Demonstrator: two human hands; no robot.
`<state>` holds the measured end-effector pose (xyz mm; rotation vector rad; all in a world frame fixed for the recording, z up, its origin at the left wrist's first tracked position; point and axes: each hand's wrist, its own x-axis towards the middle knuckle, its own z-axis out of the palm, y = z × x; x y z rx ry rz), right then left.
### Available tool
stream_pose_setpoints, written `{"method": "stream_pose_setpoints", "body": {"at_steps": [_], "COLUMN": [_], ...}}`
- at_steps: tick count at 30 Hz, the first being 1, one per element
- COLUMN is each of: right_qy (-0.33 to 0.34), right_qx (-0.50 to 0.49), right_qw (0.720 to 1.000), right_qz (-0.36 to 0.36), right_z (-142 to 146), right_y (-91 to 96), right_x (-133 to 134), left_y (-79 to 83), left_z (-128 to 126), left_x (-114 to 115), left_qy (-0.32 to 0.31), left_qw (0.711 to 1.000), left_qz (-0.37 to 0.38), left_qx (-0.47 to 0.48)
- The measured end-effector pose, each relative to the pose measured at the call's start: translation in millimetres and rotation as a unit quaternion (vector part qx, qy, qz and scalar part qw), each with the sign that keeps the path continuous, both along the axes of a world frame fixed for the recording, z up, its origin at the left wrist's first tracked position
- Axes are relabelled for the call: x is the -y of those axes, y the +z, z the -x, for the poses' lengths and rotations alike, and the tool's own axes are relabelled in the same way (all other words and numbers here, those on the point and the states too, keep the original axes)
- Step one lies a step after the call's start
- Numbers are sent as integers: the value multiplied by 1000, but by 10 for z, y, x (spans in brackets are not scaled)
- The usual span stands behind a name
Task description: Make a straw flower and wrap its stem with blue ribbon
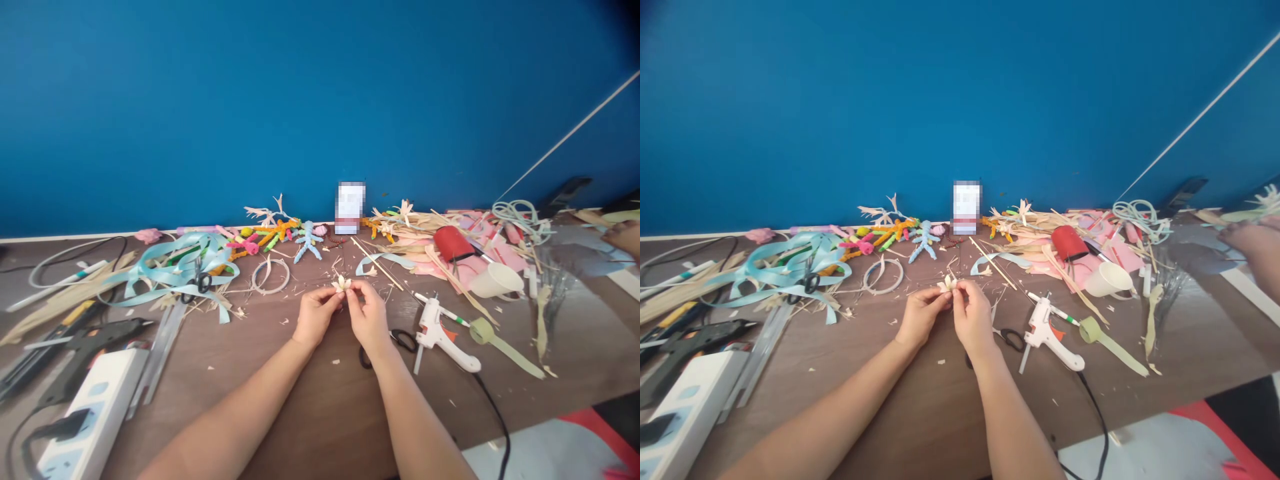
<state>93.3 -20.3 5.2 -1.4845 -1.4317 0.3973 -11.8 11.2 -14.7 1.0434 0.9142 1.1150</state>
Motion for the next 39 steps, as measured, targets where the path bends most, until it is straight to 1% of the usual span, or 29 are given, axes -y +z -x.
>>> {"method": "stream_pose_setpoints", "body": {"at_steps": [7,13,18,23,31,35,39], "right_qy": [-5,-2,-6,4,14,6,17], "right_qx": [-1,-20,-28,-75,-122,-116,-105], "right_qw": [1000,999,999,996,991,992,992], "right_qz": [9,26,23,41,54,58,62], "right_z": [0,8,24,58,71,86,90], "right_y": [12,23,36,28,-27,-31,-18], "right_x": [-5,1,8,16,3,8,20], "left_y": [-11,2,-5,-9,41,54,65], "left_z": [1,6,3,3,-10,-5,2], "left_x": [-2,-6,-2,-3,-16,-20,-22], "left_qy": [1,2,8,19,36,39,33], "left_qw": [1000,1000,1000,1000,998,998,998], "left_qz": [-9,2,1,-11,36,11,-14], "left_qx": [-6,2,1,9,45,48,58]}}
